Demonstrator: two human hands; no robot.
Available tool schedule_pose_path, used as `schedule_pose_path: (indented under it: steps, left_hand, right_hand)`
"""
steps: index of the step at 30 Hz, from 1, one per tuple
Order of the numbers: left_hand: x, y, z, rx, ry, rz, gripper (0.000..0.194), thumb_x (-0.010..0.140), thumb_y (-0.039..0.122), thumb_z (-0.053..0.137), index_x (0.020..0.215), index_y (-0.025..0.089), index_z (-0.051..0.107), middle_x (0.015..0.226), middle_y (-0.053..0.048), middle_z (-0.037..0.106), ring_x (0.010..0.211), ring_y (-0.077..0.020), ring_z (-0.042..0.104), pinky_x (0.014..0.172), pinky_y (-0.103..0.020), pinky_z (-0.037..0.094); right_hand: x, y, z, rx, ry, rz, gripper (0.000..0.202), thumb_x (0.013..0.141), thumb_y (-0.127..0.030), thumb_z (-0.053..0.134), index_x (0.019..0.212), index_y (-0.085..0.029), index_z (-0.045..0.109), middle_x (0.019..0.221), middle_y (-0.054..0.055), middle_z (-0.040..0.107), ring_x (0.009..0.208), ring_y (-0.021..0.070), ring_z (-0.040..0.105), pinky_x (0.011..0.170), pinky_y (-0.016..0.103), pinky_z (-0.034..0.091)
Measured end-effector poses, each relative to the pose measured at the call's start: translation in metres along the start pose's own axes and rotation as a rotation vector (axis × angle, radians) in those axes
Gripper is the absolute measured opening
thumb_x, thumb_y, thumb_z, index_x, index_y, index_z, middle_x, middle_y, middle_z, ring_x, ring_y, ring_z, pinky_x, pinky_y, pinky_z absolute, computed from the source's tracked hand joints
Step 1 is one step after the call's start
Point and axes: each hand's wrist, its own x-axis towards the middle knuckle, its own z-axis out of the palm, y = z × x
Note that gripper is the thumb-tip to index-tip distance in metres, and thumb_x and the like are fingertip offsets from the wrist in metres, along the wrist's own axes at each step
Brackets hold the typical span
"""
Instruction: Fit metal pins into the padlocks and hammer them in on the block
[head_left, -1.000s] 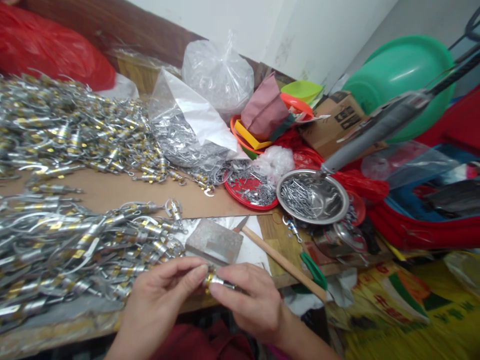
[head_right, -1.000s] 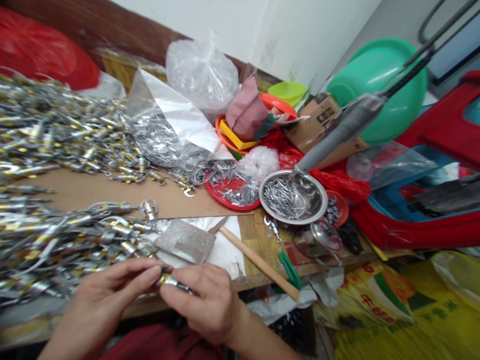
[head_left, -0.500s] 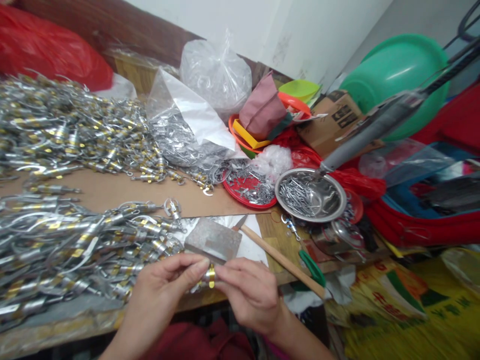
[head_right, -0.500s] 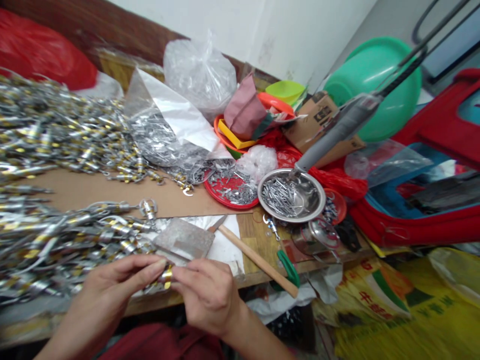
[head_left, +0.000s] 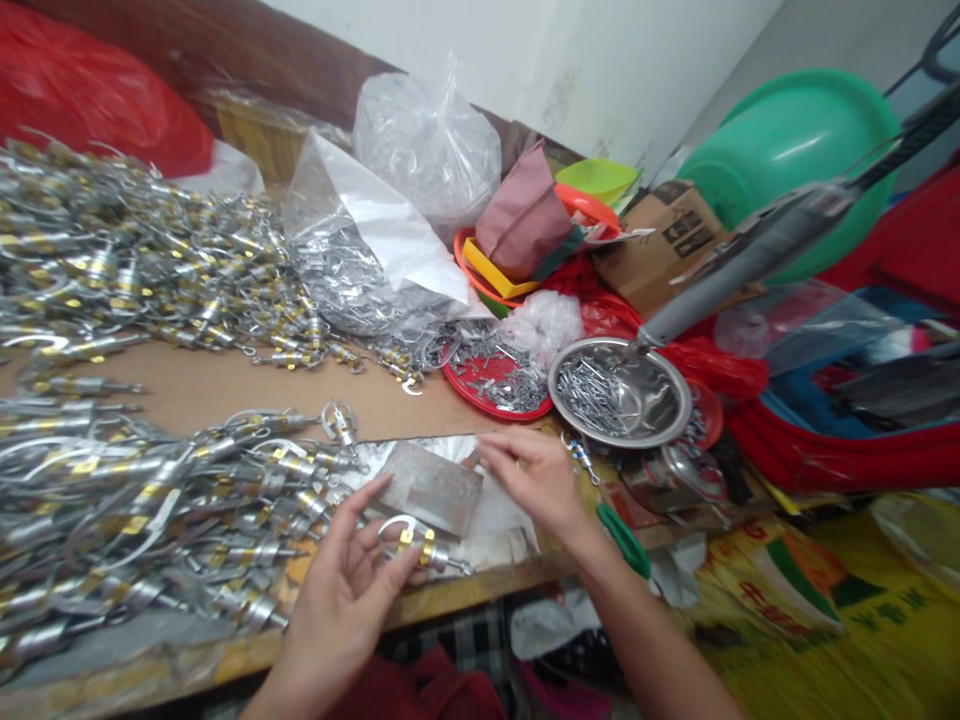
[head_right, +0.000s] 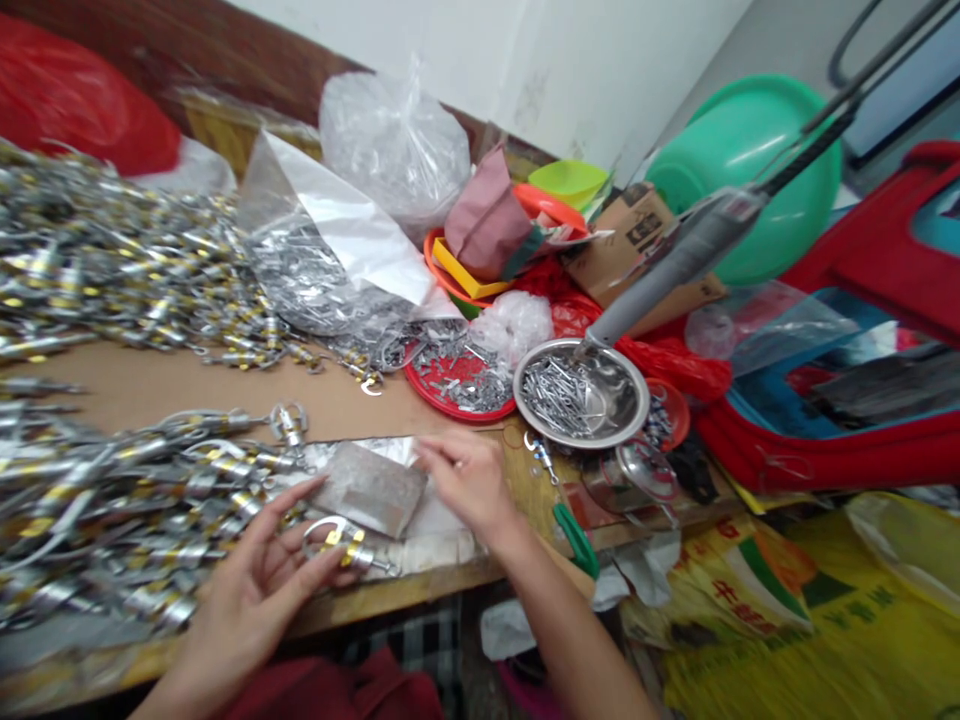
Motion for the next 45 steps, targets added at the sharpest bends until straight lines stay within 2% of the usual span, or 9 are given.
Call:
schedule_pose_path:
  steps: [2,6,16,21,25,27,30,36,45]
  left_hand:
    - [0.003,-0.004,0.0,-0.003,0.016,0.043,0.066,0.063,0.028,0.069,0.12,0.022,0.035,0.077,-0.003,0.062,0.069,-0.0189,0.064,0.06,-0.03,0.056]
    - [0.006,-0.01,0.003,-0.029,0.053,0.075,0.065,0.063,0.025,0.069,0.119,0.022,0.035,0.073,-0.001,0.062,0.066,-0.0178,0.064,0.058,-0.029,0.056]
    - [0.01,-0.015,0.007,-0.092,0.154,0.116,0.06,0.056,0.018,0.073,0.105,0.022,0.038,0.066,0.003,0.061,0.058,-0.0166,0.064,0.054,-0.031,0.057]
    - [0.013,-0.019,0.007,-0.142,0.174,0.141,0.061,0.054,0.014,0.073,0.102,0.023,0.036,0.065,0.003,0.061,0.058,-0.0165,0.063,0.054,-0.036,0.057]
    - [0.012,-0.019,0.008,-0.162,0.2,0.144,0.061,0.053,0.015,0.074,0.101,0.022,0.037,0.064,0.004,0.061,0.057,-0.0159,0.063,0.053,-0.034,0.057]
    - [0.011,-0.019,0.008,-0.157,0.195,0.15,0.059,0.054,0.015,0.073,0.101,0.022,0.037,0.064,0.004,0.061,0.057,-0.0151,0.062,0.054,-0.031,0.056]
    - [0.011,-0.02,0.007,-0.156,0.172,0.158,0.058,0.056,0.014,0.073,0.101,0.023,0.037,0.065,0.003,0.062,0.058,-0.0144,0.063,0.055,-0.03,0.056]
    - [0.011,-0.021,0.008,-0.156,0.192,0.171,0.056,0.057,0.013,0.072,0.101,0.023,0.038,0.065,0.004,0.062,0.059,-0.0136,0.062,0.056,-0.027,0.055]
    - [0.011,-0.021,0.007,-0.164,0.174,0.182,0.056,0.058,0.013,0.071,0.1,0.023,0.036,0.065,0.004,0.063,0.054,-0.0111,0.062,0.054,-0.023,0.054]
  right_hand:
    - [0.038,0.026,0.001,-0.399,-0.059,0.036,0.029,0.087,-0.018,0.039,0.106,-0.02,0.061,0.103,0.005,0.064,0.093,0.0129,0.058,0.082,0.023,0.043]
    - [0.094,0.06,0.016,-0.528,-0.204,0.035,0.027,0.079,-0.018,0.05,0.103,-0.023,0.063,0.093,0.007,0.067,0.088,0.022,0.06,0.077,0.031,0.044]
    - [0.12,0.074,0.026,-0.489,-0.288,0.001,0.03,0.067,-0.011,0.056,0.093,-0.022,0.066,0.089,0.008,0.067,0.084,0.023,0.06,0.075,0.029,0.044]
    - [0.1,0.057,0.016,-0.332,-0.167,-0.001,0.021,0.077,-0.014,0.05,0.088,-0.017,0.068,0.09,0.006,0.068,0.084,0.0158,0.061,0.079,0.024,0.044]
    - [0.042,0.014,0.012,-0.137,-0.15,-0.07,0.018,0.079,-0.017,0.052,0.085,-0.018,0.068,0.083,0.002,0.069,0.075,0.0095,0.062,0.07,0.017,0.047]
    - [0.01,-0.007,0.013,0.148,-0.129,-0.196,0.016,0.077,-0.015,0.053,0.079,-0.018,0.069,0.075,0.003,0.068,0.07,0.0115,0.061,0.065,0.021,0.048]
    - [-0.02,-0.027,0.011,0.21,-0.148,-0.276,0.021,0.076,-0.01,0.05,0.084,-0.017,0.068,0.076,0.005,0.066,0.071,0.014,0.059,0.065,0.025,0.047]
    - [-0.012,-0.032,-0.001,0.088,-0.402,-0.199,0.019,0.073,-0.006,0.053,0.078,-0.016,0.068,0.067,0.001,0.063,0.063,0.0121,0.056,0.062,0.021,0.044]
    - [0.003,-0.029,0.026,0.271,-0.386,-0.191,0.013,0.072,-0.013,0.062,0.082,-0.016,0.07,0.069,0.002,0.064,0.063,0.0109,0.057,0.059,0.019,0.043]
